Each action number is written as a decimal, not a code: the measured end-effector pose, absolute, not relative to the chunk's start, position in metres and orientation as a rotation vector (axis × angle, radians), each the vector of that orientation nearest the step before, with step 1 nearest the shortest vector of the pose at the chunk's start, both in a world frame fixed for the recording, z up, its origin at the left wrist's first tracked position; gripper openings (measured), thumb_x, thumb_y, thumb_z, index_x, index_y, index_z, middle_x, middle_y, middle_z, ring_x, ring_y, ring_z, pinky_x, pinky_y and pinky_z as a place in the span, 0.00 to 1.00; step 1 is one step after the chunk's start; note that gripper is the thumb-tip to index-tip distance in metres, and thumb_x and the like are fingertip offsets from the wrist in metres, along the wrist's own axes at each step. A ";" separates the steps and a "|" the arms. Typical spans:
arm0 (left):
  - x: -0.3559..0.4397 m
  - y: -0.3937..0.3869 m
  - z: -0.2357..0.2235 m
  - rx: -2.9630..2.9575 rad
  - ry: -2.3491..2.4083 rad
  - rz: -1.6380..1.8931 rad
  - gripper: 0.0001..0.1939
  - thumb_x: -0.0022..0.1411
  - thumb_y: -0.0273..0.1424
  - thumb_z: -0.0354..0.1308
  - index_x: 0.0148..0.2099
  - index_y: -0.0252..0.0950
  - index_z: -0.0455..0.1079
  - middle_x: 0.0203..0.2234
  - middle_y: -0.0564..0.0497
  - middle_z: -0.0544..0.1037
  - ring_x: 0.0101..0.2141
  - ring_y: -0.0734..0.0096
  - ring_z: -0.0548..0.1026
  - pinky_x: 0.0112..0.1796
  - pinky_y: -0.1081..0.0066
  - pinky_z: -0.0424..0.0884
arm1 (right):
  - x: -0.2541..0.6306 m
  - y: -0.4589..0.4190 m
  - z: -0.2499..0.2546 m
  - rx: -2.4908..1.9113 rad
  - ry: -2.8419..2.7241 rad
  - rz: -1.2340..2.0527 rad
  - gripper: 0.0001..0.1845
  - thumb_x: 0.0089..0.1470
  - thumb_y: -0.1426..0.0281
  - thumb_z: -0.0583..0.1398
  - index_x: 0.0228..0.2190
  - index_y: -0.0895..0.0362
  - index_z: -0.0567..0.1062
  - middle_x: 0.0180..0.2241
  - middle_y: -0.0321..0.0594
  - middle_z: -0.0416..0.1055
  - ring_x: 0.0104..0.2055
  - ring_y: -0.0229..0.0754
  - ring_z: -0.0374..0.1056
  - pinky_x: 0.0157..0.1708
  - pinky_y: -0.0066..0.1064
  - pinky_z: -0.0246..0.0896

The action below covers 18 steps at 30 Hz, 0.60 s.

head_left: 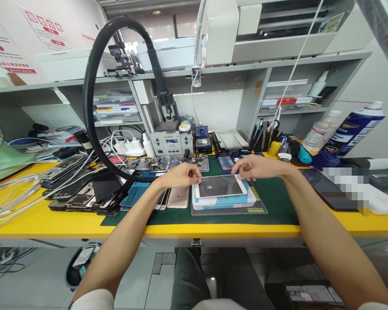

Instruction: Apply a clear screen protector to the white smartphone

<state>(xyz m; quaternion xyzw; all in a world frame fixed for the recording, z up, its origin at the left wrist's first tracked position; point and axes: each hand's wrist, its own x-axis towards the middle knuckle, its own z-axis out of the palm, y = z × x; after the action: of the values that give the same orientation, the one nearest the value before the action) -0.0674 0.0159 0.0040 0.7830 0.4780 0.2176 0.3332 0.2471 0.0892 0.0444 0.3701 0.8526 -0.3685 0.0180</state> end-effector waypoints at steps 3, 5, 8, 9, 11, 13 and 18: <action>-0.067 0.015 0.005 2.046 1.255 0.568 0.10 0.58 0.36 0.64 0.37 0.35 0.76 0.27 0.51 0.77 0.27 0.72 0.69 0.28 0.72 0.61 | 0.247 0.089 0.044 1.142 2.647 -1.147 0.32 0.50 0.47 0.66 0.47 0.59 0.78 0.29 0.42 0.76 0.29 0.43 0.69 0.30 0.33 0.68; -0.065 0.014 0.006 2.045 1.260 0.572 0.09 0.58 0.35 0.64 0.36 0.34 0.76 0.26 0.51 0.77 0.27 0.73 0.69 0.28 0.72 0.61 | 0.248 0.090 0.043 1.144 2.648 -1.144 0.32 0.50 0.47 0.66 0.47 0.59 0.79 0.29 0.43 0.76 0.29 0.44 0.70 0.30 0.33 0.67; -0.064 0.013 0.008 2.045 1.265 0.585 0.09 0.57 0.35 0.64 0.36 0.34 0.76 0.26 0.51 0.76 0.26 0.73 0.69 0.28 0.73 0.61 | 0.248 0.092 0.041 1.144 2.652 -1.140 0.33 0.51 0.47 0.66 0.48 0.59 0.78 0.30 0.44 0.77 0.31 0.44 0.70 0.30 0.33 0.67; -0.064 0.013 0.008 2.045 1.264 0.587 0.09 0.57 0.35 0.64 0.36 0.33 0.76 0.26 0.51 0.76 0.26 0.73 0.69 0.27 0.73 0.61 | 0.249 0.093 0.040 1.141 2.653 -1.137 0.33 0.52 0.47 0.65 0.48 0.59 0.78 0.31 0.44 0.77 0.30 0.44 0.70 0.30 0.33 0.68; -0.063 0.013 0.007 2.046 1.258 0.589 0.10 0.57 0.36 0.64 0.36 0.33 0.76 0.25 0.51 0.76 0.26 0.74 0.69 0.27 0.74 0.61 | 0.249 0.094 0.040 1.134 2.651 -1.129 0.33 0.53 0.46 0.65 0.49 0.59 0.78 0.31 0.44 0.77 0.30 0.43 0.70 0.30 0.33 0.68; -0.063 0.014 0.006 2.050 1.251 0.594 0.10 0.57 0.35 0.64 0.36 0.33 0.76 0.25 0.52 0.76 0.25 0.74 0.69 0.27 0.74 0.62 | 0.249 0.094 0.040 1.129 2.649 -1.123 0.33 0.53 0.47 0.65 0.49 0.60 0.78 0.32 0.44 0.77 0.30 0.43 0.70 0.30 0.33 0.69; -0.064 0.015 0.004 2.063 1.249 0.611 0.09 0.57 0.35 0.64 0.36 0.33 0.76 0.25 0.52 0.76 0.25 0.75 0.69 0.26 0.74 0.62 | 0.248 0.093 0.040 1.145 2.641 -1.122 0.32 0.54 0.48 0.64 0.49 0.60 0.77 0.32 0.44 0.76 0.30 0.43 0.70 0.30 0.33 0.69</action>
<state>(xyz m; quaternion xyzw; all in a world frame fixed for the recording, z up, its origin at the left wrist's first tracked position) -0.0639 0.0153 0.0037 0.7853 0.4756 0.2328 0.3209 0.2481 0.0932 0.0399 0.3704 0.8546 -0.3631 0.0259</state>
